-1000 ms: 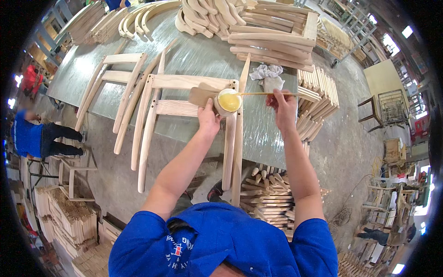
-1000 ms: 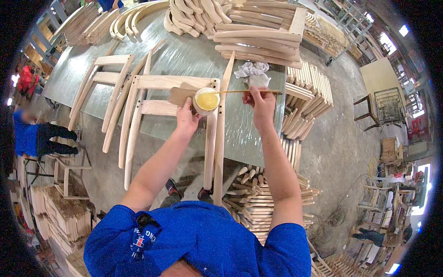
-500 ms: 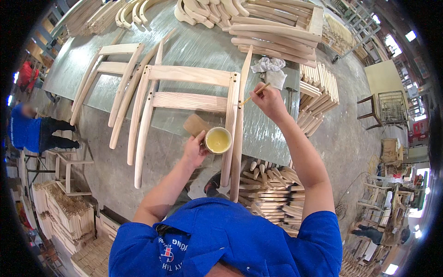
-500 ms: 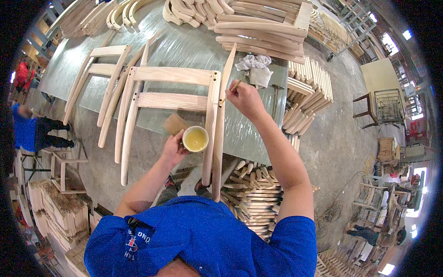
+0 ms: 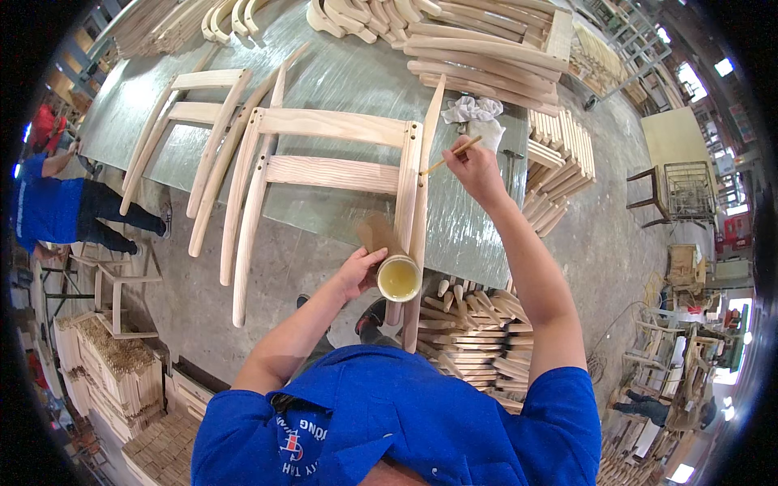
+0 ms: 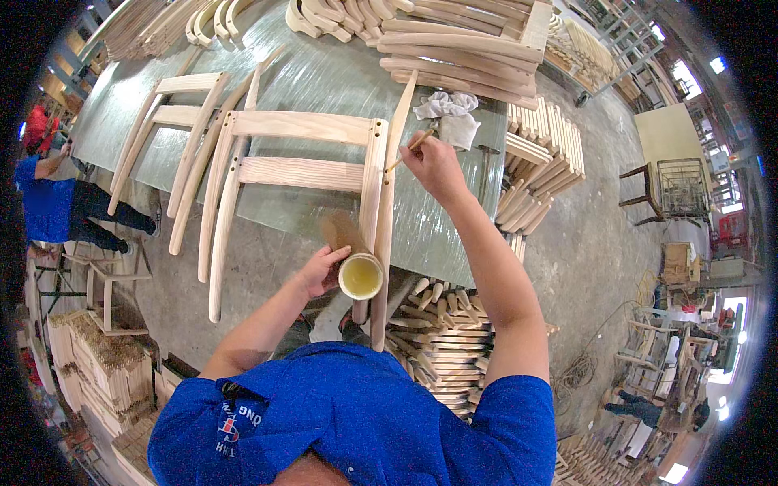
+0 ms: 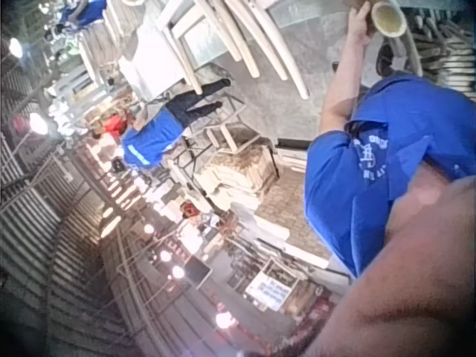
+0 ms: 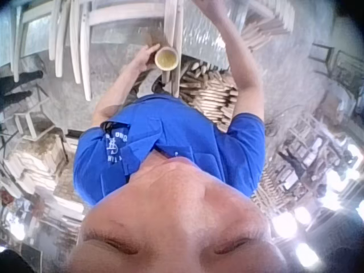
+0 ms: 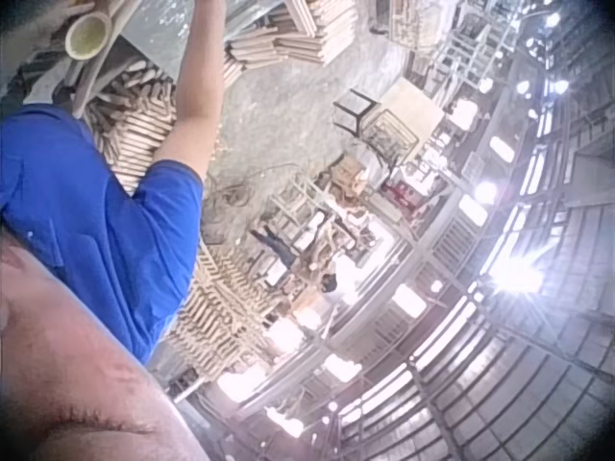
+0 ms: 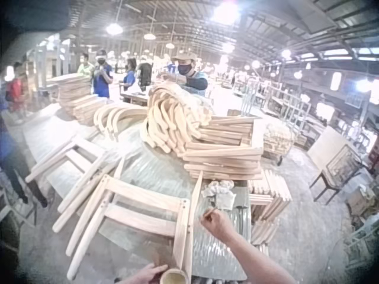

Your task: The person applies glue to wooden chair parts using a brush and a small container. They repeatedly dip the brush into the container and apply glue to joints on various chair frames and curved pieces on a workbench.

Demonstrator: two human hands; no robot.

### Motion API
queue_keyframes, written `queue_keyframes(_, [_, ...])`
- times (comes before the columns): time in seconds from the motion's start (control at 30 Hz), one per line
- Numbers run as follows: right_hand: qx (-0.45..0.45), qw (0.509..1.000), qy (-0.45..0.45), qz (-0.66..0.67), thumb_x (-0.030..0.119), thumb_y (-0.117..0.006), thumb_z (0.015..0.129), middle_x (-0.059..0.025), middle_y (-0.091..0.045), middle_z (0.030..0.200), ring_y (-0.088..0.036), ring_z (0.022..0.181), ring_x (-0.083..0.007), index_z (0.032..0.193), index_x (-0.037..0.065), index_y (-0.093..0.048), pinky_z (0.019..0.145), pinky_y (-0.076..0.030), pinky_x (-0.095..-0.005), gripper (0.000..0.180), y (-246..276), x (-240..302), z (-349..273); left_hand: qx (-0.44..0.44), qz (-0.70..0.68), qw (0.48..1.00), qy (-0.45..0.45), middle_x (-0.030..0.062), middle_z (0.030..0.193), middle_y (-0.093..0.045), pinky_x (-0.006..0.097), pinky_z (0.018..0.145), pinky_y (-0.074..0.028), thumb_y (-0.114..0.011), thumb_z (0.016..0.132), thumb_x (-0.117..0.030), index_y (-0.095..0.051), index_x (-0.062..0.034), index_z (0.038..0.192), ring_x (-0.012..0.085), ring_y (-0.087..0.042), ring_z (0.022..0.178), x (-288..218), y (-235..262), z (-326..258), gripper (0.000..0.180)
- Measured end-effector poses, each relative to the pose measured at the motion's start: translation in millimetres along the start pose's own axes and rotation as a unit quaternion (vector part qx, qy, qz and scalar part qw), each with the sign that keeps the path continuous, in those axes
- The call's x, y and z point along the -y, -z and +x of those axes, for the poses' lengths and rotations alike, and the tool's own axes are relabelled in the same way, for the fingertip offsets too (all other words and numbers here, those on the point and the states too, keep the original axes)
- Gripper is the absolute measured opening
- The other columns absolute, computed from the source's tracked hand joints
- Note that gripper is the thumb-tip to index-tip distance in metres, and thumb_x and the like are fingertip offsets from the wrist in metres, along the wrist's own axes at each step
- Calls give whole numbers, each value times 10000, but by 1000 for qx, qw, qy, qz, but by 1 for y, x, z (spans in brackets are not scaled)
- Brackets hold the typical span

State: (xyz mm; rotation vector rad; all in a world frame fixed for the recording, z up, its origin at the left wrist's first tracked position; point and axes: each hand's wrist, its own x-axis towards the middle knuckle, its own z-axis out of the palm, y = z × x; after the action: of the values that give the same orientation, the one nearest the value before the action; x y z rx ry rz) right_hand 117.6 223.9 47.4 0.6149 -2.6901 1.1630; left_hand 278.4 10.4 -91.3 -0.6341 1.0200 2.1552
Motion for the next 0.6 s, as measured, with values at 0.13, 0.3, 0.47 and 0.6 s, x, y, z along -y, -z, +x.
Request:
queue_keyframes(0.13, [-5,1000,1,4,151,-626,812,-165,-568,646,-576,584,-309,753,-6,-544,564,-455,-365,187,-7,-8,2,-4,-10,1000,-21,19,942,-633,285,585,-554,-590,879,-222,-536,-108,1077,137,-636,788,4,-4,0,234])
queue_keyframes(0.3, [26,998,55,-6,148,-629,807,-169,-591,686,-585,649,-350,755,1,-548,590,-464,-387,176,-20,-13,3,7,-7,1000,-28,31,960,-630,300,667,-560,-590,879,-220,-534,-101,1078,139,-632,825,4,3,-3,239])
queue_keyframes(0.47, [43,998,36,-5,182,-619,817,-177,-603,711,-584,701,-362,775,5,-554,617,-464,-403,194,-22,-11,6,-22,-13,999,-26,18,911,-632,302,612,-555,-594,877,-227,-536,-104,1047,135,-634,767,1,0,-8,218])
queue_keyframes(0.6, [41,998,28,-42,172,-618,816,-186,-602,714,-583,689,-370,771,-1,-555,596,-455,-406,189,-19,-13,5,-24,-16,999,-34,2,889,-627,286,598,-532,-605,873,-239,-537,-120,1021,124,-626,730,-2,3,-10,202])
